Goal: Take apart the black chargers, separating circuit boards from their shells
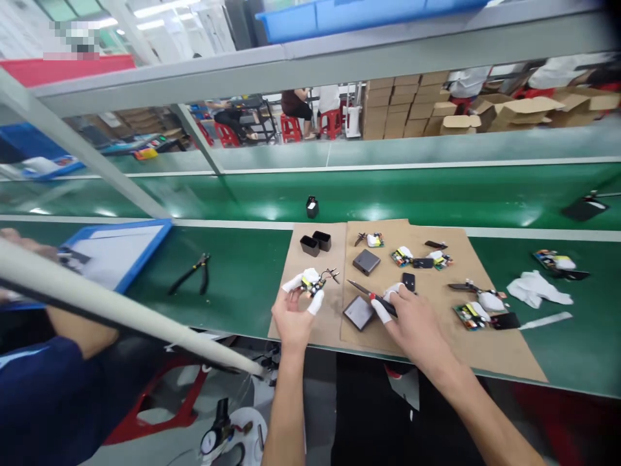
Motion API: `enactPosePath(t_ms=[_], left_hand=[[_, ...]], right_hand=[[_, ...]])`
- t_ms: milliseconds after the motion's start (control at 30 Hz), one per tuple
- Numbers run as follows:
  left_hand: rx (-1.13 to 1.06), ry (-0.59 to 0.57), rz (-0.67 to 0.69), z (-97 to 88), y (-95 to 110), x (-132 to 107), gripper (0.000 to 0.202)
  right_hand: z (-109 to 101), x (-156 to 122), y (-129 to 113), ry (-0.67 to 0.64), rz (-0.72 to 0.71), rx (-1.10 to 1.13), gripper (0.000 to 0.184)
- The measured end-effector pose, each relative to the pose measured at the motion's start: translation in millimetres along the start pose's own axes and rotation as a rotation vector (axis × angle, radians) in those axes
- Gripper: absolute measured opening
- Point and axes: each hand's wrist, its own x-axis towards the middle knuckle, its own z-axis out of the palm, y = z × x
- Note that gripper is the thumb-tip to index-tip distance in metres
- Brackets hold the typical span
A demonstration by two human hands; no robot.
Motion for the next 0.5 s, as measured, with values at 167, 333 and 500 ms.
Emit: enactPosePath(t_ms=[167, 333, 500], left_hand=[[-0.198, 0.084, 0.137, -7.2, 44.3, -37.9, 0.053], [-0.172, 0.134, 0.267, 3.1, 71.7, -60.6, 0.051], [-0.060, 0.179, 0.371, 11.9, 70.3, -74.0, 0.052]], right_hand=[[8.8, 56.1, -12.0, -0.154, -0.206, -0.072, 0.013], [-9.3, 77.4, -16.5, -0.185, -0.262, -0.047, 0.019], [-62.7, 30.6, -20.6, 0.146, -0.282, 0.495, 0.023]])
